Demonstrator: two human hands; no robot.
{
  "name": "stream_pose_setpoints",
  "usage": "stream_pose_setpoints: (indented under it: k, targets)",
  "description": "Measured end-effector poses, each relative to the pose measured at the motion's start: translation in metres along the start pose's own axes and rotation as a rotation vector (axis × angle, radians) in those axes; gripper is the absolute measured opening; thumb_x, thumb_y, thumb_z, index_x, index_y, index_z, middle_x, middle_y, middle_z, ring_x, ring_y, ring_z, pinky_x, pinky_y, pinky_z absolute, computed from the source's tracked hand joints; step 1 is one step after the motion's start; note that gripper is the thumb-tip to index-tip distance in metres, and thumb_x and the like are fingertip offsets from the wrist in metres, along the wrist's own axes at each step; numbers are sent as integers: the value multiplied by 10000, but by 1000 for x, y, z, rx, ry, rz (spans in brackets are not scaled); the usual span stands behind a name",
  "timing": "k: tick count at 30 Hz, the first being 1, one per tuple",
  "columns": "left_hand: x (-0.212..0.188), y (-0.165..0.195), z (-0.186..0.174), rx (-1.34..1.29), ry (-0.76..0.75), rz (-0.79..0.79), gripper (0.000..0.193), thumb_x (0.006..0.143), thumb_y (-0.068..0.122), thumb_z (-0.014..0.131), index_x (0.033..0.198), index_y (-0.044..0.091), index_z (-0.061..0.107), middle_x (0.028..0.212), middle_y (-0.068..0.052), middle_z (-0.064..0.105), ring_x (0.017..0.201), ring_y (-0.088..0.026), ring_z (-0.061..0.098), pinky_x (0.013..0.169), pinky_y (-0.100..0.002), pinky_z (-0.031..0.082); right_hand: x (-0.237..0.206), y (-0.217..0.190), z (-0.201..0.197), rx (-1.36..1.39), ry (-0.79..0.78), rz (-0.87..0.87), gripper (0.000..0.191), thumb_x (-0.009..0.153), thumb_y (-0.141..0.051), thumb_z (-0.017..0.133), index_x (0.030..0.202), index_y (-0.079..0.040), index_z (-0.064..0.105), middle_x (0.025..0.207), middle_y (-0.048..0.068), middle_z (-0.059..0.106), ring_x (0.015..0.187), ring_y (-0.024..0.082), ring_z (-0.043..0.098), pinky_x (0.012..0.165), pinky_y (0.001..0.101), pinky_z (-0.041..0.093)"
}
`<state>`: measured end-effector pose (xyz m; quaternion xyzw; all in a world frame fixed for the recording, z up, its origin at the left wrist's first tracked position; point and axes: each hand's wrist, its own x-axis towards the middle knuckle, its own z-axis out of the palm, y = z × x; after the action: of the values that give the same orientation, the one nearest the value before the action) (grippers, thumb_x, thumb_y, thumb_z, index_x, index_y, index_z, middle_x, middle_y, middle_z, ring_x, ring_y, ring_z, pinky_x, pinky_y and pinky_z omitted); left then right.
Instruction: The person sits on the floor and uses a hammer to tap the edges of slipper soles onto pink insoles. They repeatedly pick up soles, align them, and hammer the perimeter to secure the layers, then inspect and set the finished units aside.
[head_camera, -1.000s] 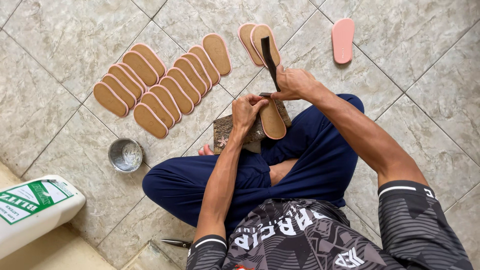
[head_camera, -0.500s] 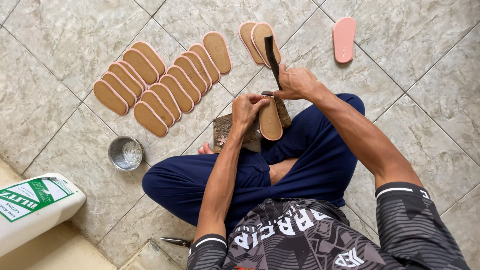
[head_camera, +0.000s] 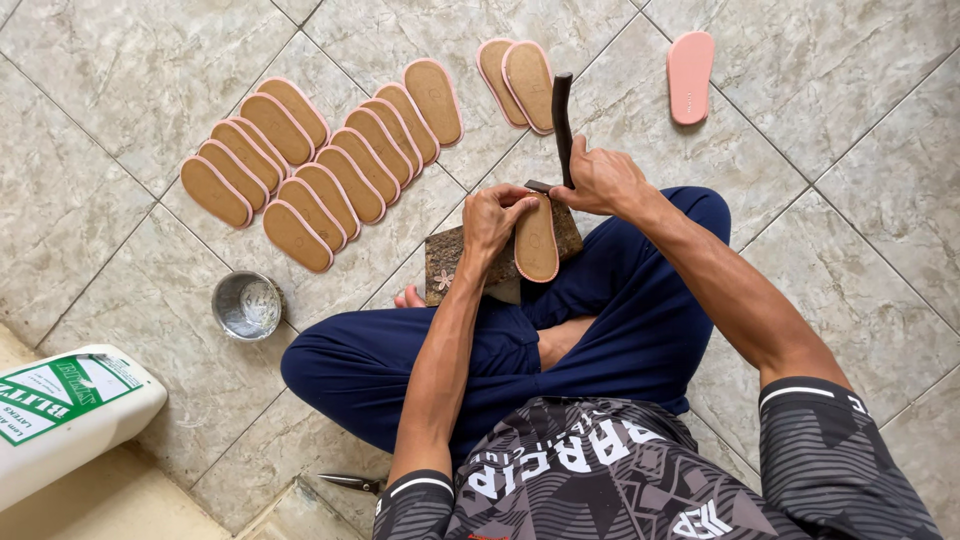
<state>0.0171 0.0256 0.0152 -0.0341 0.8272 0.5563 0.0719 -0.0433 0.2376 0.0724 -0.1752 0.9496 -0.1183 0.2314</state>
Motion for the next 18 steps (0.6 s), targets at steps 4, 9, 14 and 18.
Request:
stream_pose_setpoints:
  k: [4,9,14,18]
  targets:
    - [0,2,-1,2,4,14,267,808,262,859,968,53,815,858,-115,803,735,-167,790,657,-288,618,5,-3,-6,-55,-36,13,873,874,-525,746,1234,205,432,785,281,694,745,442,708,661,511,573]
    - [-1,2,-1,7,7,13,260,818,261,854,968,52,815,851,-114,801,727,-165,790,649,-284,616,6,-4,-7,-50,-112,59,967,872,-508,734,1331,251,348,770,270,706,727,427,720,639,501,588]
    - [-1,0,0,-7,24,23,269,809,265,857,967,52,817,847,-113,801,730,-166,792,652,-279,622,-10,-9,7,-85,70,-2,960,908,-475,726,1342,281,322,759,275,692,702,424,710,618,498,574]
    - [0,-2,1,40,18,-6,288,799,280,868,968,53,817,848,-121,800,725,-174,790,656,-276,620,-29,-19,18,-76,62,72,847,968,-440,677,1339,246,346,718,256,693,647,416,712,617,493,571]
